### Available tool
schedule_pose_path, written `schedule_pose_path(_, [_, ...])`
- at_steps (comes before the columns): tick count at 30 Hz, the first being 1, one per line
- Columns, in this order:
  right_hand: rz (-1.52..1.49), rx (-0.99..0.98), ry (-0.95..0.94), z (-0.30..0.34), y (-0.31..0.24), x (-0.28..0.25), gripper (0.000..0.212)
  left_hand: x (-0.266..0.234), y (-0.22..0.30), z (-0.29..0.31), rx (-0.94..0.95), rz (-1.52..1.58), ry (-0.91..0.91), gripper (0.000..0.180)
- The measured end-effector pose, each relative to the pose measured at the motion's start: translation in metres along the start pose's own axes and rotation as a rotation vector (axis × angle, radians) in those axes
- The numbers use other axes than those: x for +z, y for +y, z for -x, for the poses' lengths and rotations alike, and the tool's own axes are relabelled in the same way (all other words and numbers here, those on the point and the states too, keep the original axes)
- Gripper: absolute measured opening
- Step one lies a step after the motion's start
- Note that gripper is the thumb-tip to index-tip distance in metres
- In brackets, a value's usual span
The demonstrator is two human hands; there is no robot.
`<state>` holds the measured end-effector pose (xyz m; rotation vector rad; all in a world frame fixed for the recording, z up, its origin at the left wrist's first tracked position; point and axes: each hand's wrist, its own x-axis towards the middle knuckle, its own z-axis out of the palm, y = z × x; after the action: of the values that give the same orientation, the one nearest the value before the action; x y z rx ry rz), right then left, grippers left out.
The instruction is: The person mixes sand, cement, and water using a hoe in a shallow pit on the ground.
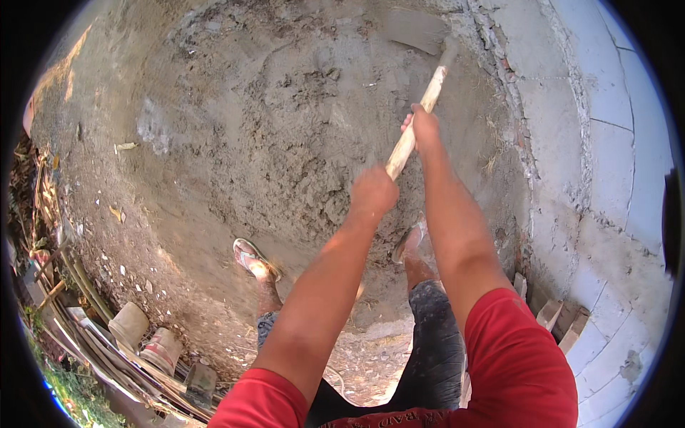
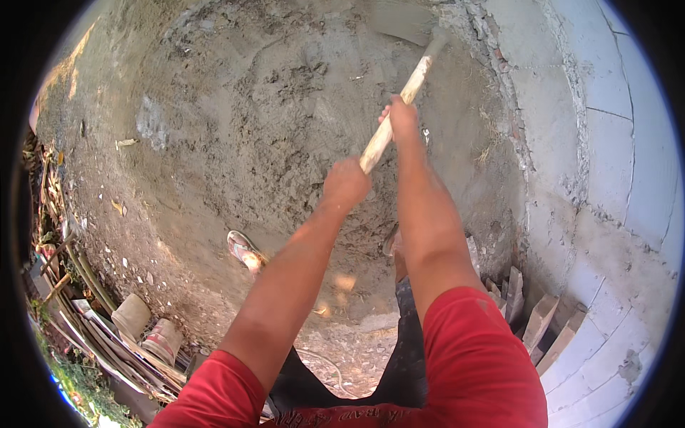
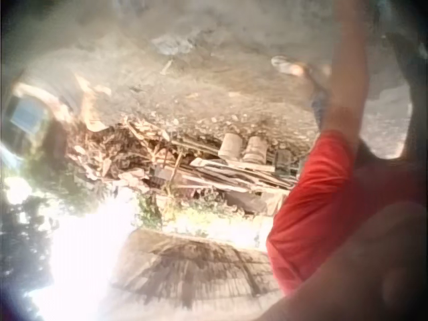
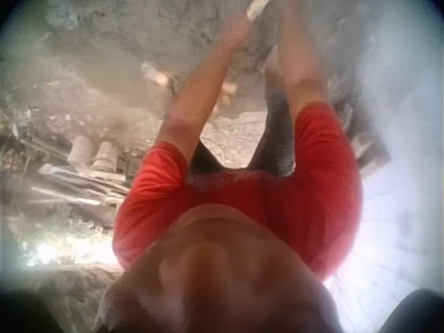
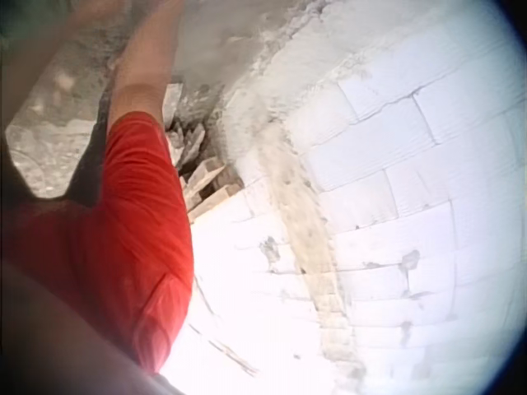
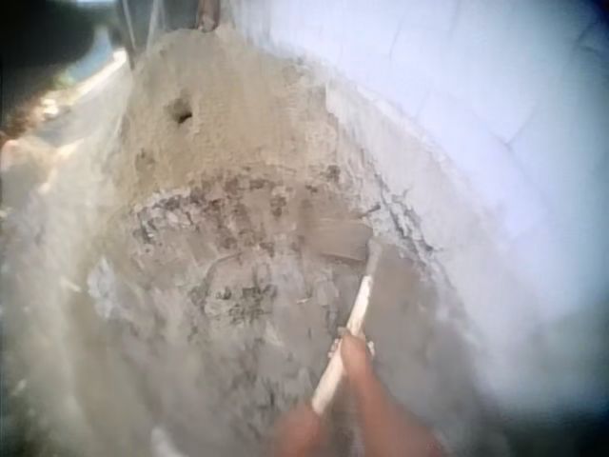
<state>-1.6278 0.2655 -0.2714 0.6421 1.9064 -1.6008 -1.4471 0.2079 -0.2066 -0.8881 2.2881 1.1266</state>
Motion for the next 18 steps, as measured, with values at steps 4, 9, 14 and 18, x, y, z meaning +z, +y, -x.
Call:
schedule_pose_path(4, [0.101,0.187,0.028,0.004,0.051,0.023,0.028,-0.033,-0.028,0.005,-0.125,0.055,-0.319,0.030])
schedule_pose_path(9, [0.198,0.348,0.091,0.163,0.141,0.039,0.028,-0.054,-0.128,0.145,-0.284,0.112,-0.483,0.037])
schedule_pose_path(14, [-0.090,0.387,0.124,0.366,0.169,0.067,0.018,-0.140,-0.194,0.326,-0.157,0.020,-0.385,0.035])
schedule_pose_path(18, [-0.277,0.643,0.094,0.523,0.197,0.061,0.018,-0.171,-0.239,0.475,-0.241,-0.011,-0.368,0.030])
